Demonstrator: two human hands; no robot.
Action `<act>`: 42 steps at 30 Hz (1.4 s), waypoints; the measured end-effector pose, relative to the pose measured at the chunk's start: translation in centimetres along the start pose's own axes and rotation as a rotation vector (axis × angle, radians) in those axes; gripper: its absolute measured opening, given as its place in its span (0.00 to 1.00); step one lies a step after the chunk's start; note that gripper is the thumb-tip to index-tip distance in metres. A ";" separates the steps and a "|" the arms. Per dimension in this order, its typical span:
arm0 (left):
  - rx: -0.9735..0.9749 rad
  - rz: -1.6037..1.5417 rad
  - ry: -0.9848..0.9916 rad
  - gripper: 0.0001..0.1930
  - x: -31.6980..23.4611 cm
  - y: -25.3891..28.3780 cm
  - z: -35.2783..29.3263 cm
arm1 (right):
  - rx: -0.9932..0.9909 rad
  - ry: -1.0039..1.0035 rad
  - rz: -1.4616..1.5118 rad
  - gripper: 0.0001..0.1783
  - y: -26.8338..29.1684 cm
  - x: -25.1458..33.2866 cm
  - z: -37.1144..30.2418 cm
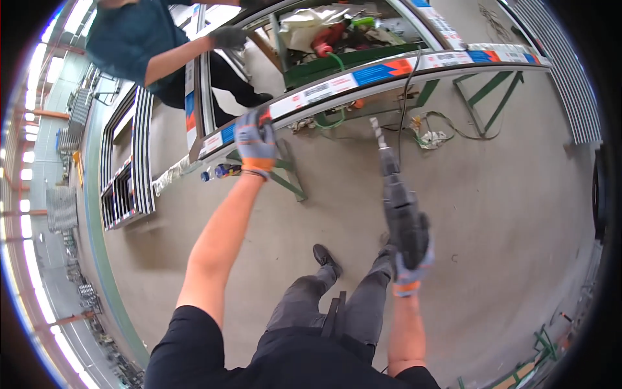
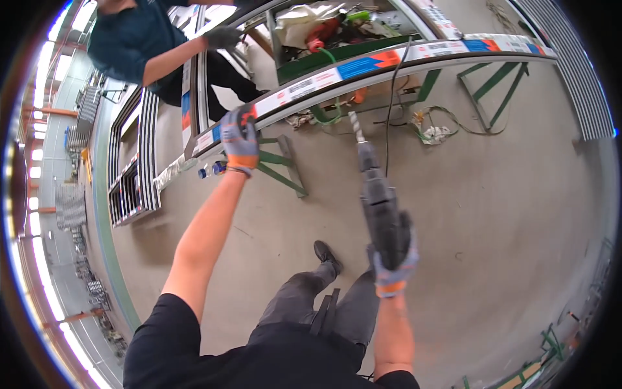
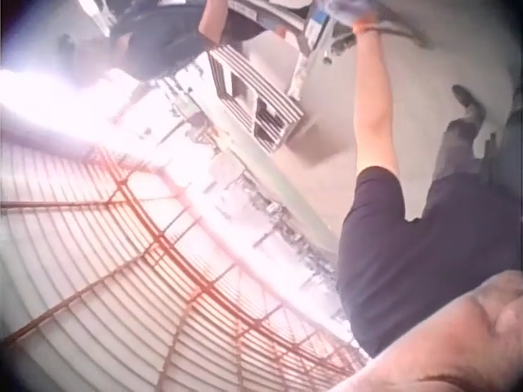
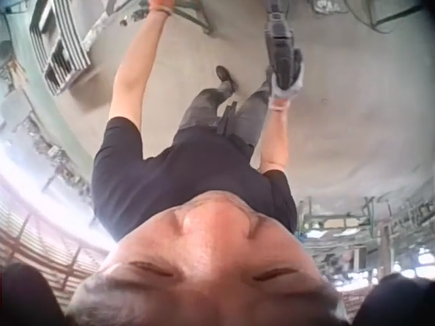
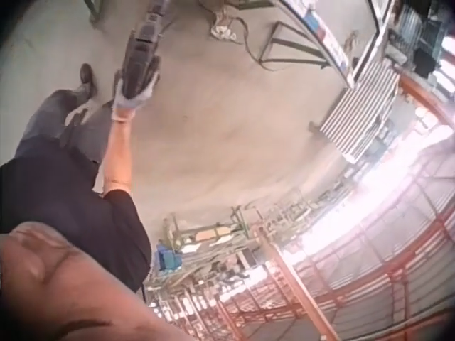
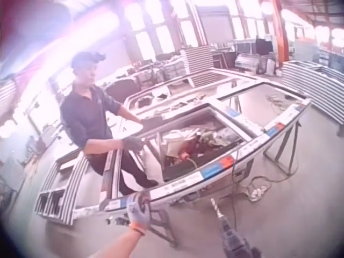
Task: Assembling and securing components of a large metal window frame using a mallet and power drill.
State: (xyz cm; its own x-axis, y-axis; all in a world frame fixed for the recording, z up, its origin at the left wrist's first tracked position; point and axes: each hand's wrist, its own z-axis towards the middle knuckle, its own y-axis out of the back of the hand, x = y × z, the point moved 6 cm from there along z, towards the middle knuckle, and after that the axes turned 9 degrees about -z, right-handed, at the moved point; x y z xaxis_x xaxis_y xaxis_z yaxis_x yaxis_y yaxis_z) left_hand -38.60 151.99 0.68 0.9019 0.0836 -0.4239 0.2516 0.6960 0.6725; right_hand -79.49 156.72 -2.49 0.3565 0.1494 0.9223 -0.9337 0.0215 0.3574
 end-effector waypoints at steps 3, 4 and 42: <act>0.085 0.119 0.072 0.11 10.2 3.4 -0.4 | 0.215 -0.085 0.127 0.39 -8.7 0.9 -4.0; 0.092 0.137 0.082 0.10 12.1 3.5 -0.5 | 0.218 -0.094 0.124 0.39 -10.5 1.3 -4.8; -0.123 0.273 -0.068 0.13 14.3 1.5 -1.5 | 0.187 0.196 0.006 0.40 -23.0 0.1 -5.2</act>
State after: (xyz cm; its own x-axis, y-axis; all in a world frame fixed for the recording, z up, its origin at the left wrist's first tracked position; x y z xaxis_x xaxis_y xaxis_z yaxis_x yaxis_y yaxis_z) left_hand -25.85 155.28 -5.29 0.9528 0.2345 -0.1928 -0.0443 0.7356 0.6760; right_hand -58.14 161.37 -11.38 0.3206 0.3382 0.8848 -0.9068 -0.1601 0.3899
